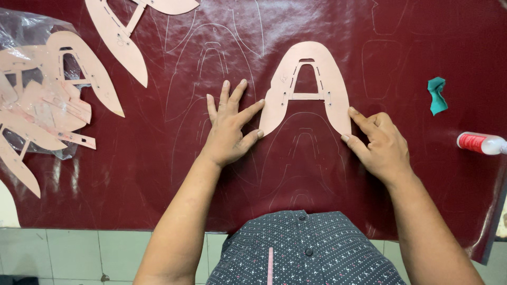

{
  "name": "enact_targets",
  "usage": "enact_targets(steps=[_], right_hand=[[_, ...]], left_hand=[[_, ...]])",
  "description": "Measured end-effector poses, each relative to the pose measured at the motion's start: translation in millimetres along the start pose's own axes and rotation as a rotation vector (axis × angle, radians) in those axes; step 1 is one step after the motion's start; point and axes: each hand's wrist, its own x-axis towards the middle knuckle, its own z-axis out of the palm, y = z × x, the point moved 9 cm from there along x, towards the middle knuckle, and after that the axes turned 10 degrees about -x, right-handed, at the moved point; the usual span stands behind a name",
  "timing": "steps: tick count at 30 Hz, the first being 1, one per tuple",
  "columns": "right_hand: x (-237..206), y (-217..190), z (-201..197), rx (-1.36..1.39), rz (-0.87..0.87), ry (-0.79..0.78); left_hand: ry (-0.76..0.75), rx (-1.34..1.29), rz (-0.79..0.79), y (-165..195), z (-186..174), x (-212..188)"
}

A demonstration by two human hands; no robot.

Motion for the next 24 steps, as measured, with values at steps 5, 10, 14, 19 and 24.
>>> enact_targets(steps=[5, 10, 14, 19, 24], right_hand=[[0.0, -1.6, -1.1, -0.014, -0.013, 0.014], [-1.0, 1.0, 1.8, -0.013, 0.016, -0.008], [-1.3, 2.3, 4.3, -0.029, 0.029, -0.023], [-0.9, 1.4, 3.7, -0.03, 0.012, -0.013], [-1.6, 2.1, 3.6, -0.03, 0.029, -0.026]], left_hand=[[-0.006, -0.006, -0.005, -0.2, -0.2, 0.2], [-0.004, -0.01, 0.0, 1.2, -0.5, -0.3], [-0.007, -0.01, -0.005, 1.5, -0.9, -0.1], [-0.006, -0.03, -0.014, -3.7, 0.8, -1.4], [0.035, -0.019, -0.019, -10.4, 1.9, -2.6]])
